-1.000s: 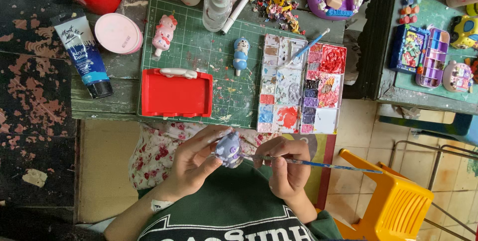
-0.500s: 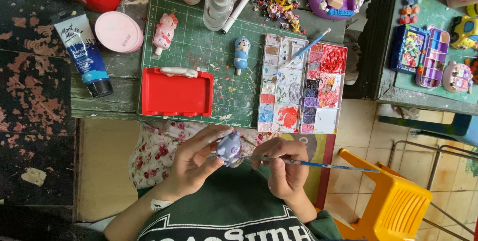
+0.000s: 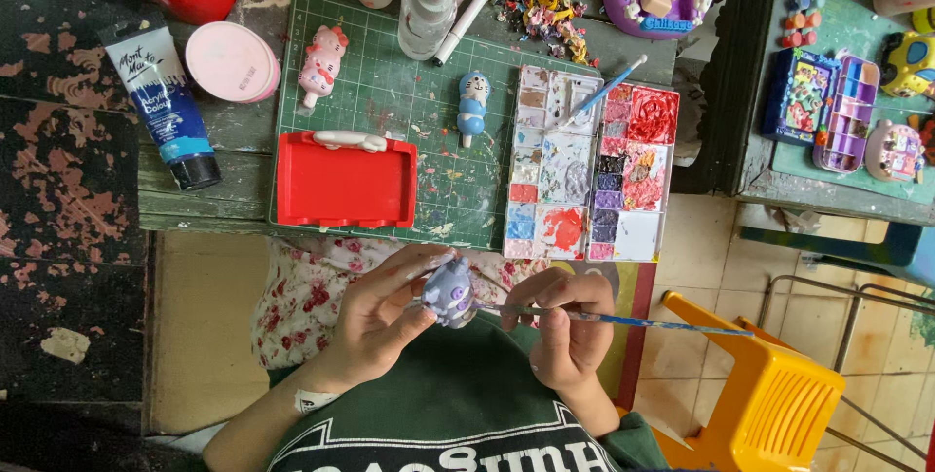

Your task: The person paints a small purple figurine with white and purple paint using a fine brush. They rotate the figurine to access different sides, dip the brush into a water container, and reload paint from a palette. The figurine is held in the left hand while the right hand applies paint.

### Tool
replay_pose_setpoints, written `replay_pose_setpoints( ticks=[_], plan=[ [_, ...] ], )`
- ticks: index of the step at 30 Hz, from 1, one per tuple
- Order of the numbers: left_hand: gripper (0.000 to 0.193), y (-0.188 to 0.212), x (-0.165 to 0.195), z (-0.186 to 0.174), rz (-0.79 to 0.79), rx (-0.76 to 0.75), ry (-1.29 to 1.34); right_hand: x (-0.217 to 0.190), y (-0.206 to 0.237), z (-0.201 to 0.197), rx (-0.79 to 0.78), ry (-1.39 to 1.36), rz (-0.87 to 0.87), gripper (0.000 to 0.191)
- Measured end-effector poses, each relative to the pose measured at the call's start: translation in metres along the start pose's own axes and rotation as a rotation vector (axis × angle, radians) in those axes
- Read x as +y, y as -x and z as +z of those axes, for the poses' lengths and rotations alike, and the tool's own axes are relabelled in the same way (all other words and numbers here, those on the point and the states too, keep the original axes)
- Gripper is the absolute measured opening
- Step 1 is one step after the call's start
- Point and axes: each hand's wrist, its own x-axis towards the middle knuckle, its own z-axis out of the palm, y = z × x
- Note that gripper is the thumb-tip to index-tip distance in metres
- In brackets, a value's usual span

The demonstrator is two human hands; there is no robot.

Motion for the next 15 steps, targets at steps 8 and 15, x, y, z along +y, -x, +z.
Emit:
replay_pose_setpoints(
  ticks=[8,15],
  plan=[
    [0.047,0.0004,0.0010,0.0017,0.006,0.009,0.002,0.0008,-0.0036,0.0000,-0.038,0.019,-0.007,0.016],
    [0.047,0.0006,0.0000,0.0008,0.019,0.004,0.010,0.0000,-0.0026,0.0001,-0.041,0.005,0.005,0.016]
  ],
)
